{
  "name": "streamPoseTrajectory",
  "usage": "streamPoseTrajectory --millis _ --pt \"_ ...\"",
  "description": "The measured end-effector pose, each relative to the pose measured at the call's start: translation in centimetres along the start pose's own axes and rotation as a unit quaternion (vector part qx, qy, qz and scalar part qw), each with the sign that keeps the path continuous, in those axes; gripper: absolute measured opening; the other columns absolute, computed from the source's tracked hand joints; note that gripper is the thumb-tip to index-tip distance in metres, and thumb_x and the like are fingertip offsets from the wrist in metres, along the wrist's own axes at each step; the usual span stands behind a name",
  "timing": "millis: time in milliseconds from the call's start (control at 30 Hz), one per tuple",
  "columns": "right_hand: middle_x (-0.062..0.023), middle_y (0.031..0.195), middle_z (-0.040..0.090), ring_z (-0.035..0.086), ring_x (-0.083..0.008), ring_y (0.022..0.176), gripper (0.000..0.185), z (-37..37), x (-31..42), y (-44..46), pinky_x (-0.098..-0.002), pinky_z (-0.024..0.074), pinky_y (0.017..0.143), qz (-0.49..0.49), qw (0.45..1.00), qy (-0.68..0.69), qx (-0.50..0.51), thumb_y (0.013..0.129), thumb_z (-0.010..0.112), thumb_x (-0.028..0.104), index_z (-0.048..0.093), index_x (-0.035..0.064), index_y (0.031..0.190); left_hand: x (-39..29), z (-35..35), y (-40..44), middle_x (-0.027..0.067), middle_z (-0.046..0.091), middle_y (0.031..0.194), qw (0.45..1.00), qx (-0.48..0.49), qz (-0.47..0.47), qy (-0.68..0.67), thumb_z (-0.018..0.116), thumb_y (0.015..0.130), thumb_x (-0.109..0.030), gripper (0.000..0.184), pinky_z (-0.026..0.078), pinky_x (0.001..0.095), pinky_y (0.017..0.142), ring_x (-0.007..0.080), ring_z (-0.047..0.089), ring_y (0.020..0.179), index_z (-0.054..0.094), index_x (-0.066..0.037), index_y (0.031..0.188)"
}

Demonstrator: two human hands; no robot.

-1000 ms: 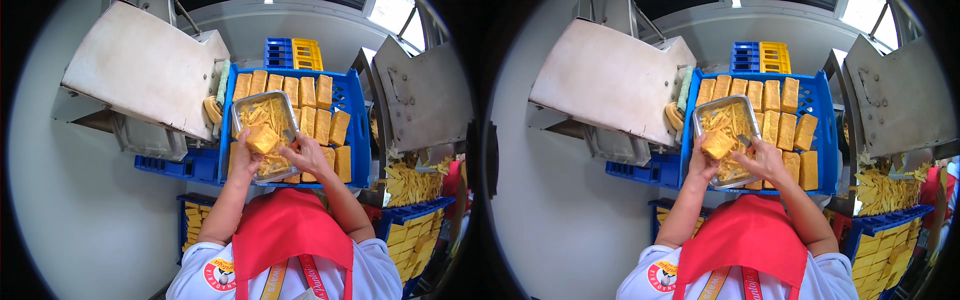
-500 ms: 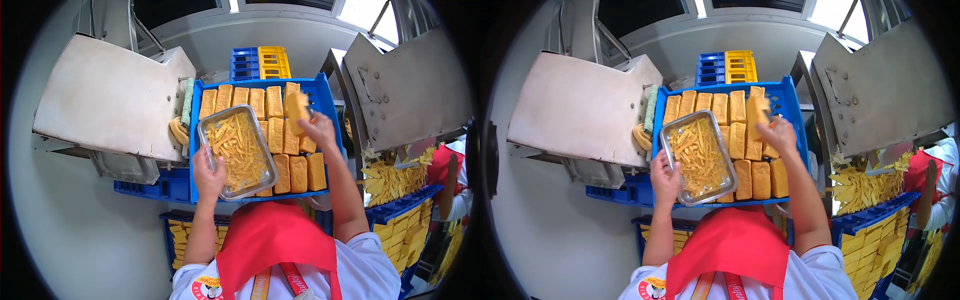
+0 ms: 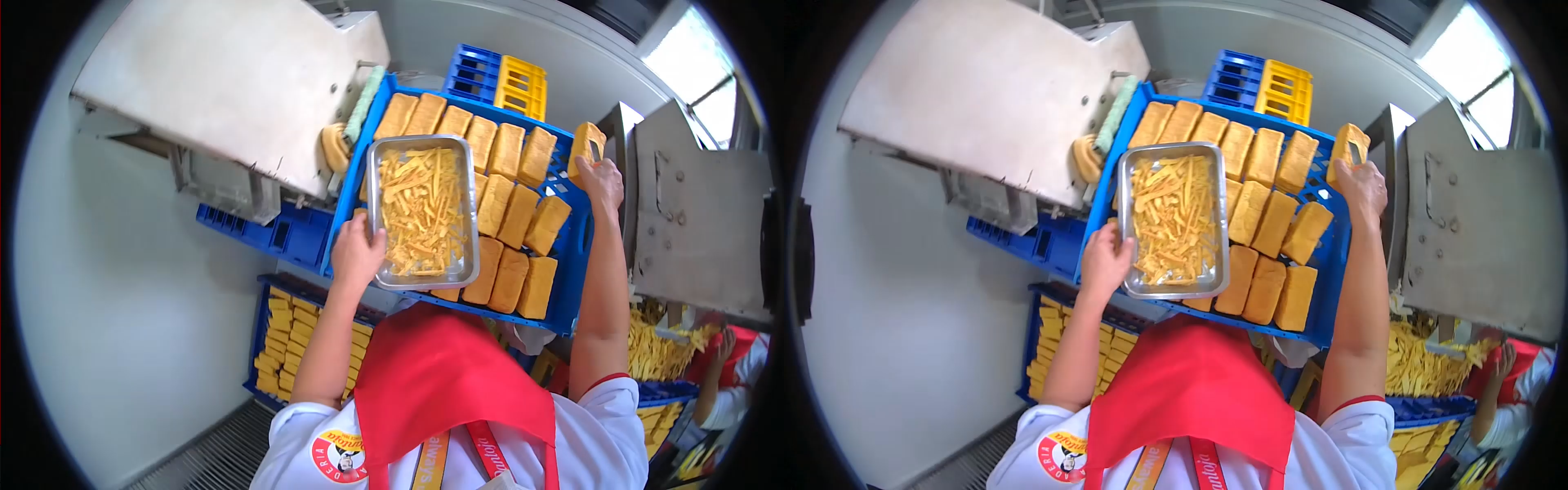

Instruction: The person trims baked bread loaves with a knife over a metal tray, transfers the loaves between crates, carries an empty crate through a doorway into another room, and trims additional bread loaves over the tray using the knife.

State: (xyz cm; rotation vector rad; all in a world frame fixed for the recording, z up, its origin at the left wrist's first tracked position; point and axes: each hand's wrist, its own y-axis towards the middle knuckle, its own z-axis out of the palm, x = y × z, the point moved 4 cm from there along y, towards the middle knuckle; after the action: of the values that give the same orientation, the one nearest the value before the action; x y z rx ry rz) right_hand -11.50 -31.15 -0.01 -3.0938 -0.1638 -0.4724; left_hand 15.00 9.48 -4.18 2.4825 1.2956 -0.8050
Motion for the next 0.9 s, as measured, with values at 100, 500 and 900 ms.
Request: streamPoseTrajectory --millis 100,500,900 --pt "-0.0209 0.110 0.069 0.065 -0.0354 0.108 0.066 2.4 -0.1 0.8 -0.0459 0.0499 0.091 0.016 0.998 -0.044 0.044 0.075 0.064 0.062 0.069 0.0035 0.105 -0.3 1.2 0.0 0.0237 0.062 0.110 1.000 0.005 0.009 0.018 0.065 0.086 -0.027 0.045 0.051 0.0472 0.086 0.0411 0.062 0.100 0.054 0.002 0.118" --pt "-0.0055 0.084 0.057 0.055 -0.0138 0.061 0.031 5.1 11.7 -16.5 -0.0313 0.0492 0.053 0.007 0.780 0.474 0.409 0.098 0.054 0.029 0.054 0.0035 0.116 1.8 3.9 0.9 0.0291 0.063 0.082 0.999 0.001 0.034 -0.028 0.057 0.086 -0.015 0.027 0.048 0.0564 0.072 0.0471 0.063 0.077 0.049 0.002 0.106" --pt "-0.0256 0.129 0.050 0.054 -0.0353 0.114 0.069 -2.4 26.9 -38.3 -0.0372 0.0501 0.091 -0.543 0.670 0.333 0.381 0.087 0.062 0.000 0.027 -0.0058 0.146 7.6 -14.0 -10.6 0.0215 0.061 0.072 0.969 -0.131 -0.077 -0.194 0.061 0.090 -0.013 0.028 0.049 0.0422 0.056 0.0386 0.064 0.062 0.051 -0.002 0.113"
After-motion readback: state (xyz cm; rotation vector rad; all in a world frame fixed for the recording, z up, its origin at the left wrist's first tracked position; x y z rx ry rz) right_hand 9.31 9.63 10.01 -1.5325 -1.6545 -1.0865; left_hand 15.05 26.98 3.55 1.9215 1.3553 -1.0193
